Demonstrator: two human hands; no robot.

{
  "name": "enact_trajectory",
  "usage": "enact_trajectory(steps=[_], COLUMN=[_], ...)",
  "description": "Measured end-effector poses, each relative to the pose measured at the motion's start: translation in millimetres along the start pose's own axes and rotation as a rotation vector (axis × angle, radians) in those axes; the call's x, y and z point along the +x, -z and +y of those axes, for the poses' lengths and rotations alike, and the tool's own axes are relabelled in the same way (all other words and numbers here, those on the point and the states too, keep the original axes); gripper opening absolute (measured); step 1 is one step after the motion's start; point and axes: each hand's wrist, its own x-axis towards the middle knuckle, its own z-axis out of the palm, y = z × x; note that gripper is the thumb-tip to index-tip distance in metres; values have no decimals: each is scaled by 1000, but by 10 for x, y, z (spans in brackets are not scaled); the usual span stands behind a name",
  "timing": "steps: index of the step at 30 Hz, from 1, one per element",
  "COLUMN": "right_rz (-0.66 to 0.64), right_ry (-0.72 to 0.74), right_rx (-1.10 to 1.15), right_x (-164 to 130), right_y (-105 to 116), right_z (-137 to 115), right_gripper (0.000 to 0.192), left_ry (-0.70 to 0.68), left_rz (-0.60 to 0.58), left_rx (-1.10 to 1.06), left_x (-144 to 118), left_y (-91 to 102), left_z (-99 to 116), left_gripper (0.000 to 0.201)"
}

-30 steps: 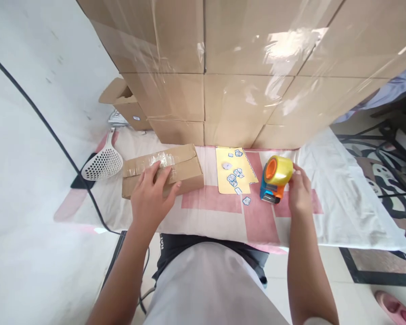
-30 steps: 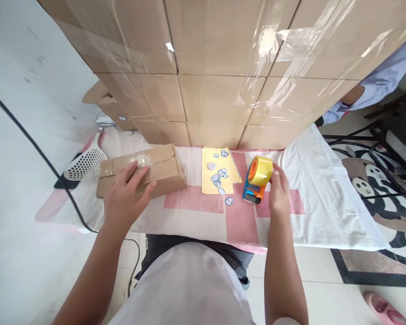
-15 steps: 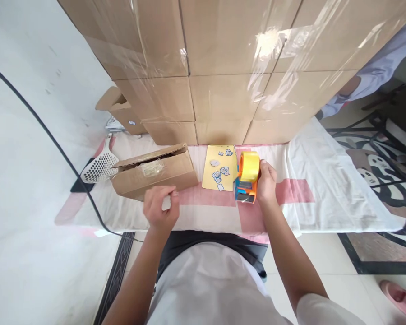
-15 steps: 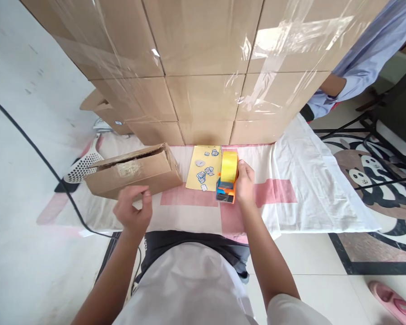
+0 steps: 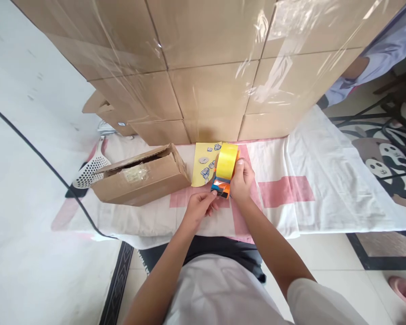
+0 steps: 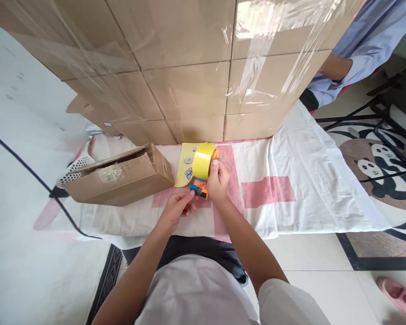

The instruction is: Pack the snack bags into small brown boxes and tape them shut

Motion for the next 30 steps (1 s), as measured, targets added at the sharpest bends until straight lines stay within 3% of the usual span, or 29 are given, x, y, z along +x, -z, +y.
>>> enact_trajectory(steps=[7,11,21,30], right_rz=[14,8,-79,-56], right_ry=[-14,-15,60,134], right_rx=[-53,-53,-51,-6], right_x=[-33,-58,-179,-158], right_y=[21,0,-40,-87], right_z=[-26,-41,-96,-90], right_gripper=[44,44,44,48], left_ry=[78,98,236,183], left_rz=[176,192,-104,-277], left_rx=[-204,-288,-270,-380], left_x=[-53,-131,-193,-149], left_y=[-272,-324,-93,8], left_z=[-164,-197,-166,-231], left_gripper=[50,52,40,52])
